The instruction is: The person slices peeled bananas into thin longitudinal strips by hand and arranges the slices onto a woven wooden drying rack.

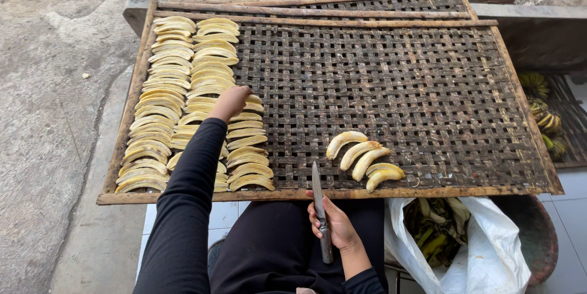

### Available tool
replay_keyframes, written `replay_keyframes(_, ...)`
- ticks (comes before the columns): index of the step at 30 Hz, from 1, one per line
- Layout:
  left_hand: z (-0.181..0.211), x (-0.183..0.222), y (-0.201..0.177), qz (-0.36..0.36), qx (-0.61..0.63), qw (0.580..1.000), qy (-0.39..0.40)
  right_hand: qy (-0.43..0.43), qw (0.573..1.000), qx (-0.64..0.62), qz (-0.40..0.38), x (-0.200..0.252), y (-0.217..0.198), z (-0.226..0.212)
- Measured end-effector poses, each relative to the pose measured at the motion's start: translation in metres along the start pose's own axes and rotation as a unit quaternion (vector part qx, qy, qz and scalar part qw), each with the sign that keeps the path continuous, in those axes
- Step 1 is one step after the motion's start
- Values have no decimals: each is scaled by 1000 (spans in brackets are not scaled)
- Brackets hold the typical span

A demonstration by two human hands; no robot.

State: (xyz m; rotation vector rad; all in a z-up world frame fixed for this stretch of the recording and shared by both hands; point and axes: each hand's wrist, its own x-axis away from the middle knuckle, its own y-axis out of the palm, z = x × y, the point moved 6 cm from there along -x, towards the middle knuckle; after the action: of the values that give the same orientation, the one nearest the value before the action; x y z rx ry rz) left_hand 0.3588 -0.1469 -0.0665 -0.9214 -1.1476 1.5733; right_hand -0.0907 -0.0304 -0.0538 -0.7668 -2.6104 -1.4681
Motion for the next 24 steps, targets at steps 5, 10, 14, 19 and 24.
replay_keyframes(5,-6,-6,6,-29,-1,999,-18,3,1000,-4,8,-3,-2,0)
replay_keyframes(10,2,-3,6,-62,25,997,-33,12,1000,-6,22,-4,-3,0)
replay_keyframes(14,5,-4,6,-93,87,990,-57,13,1000,-5,25,-3,-3,2)
replay_keyframes(19,4,-14,-7,13,440,887,-141,8,1000,-8,22,-5,-2,0)
replay_keyframes(24,3,-25,11,100,543,819,-153,8,1000,-4,30,-5,0,-2)
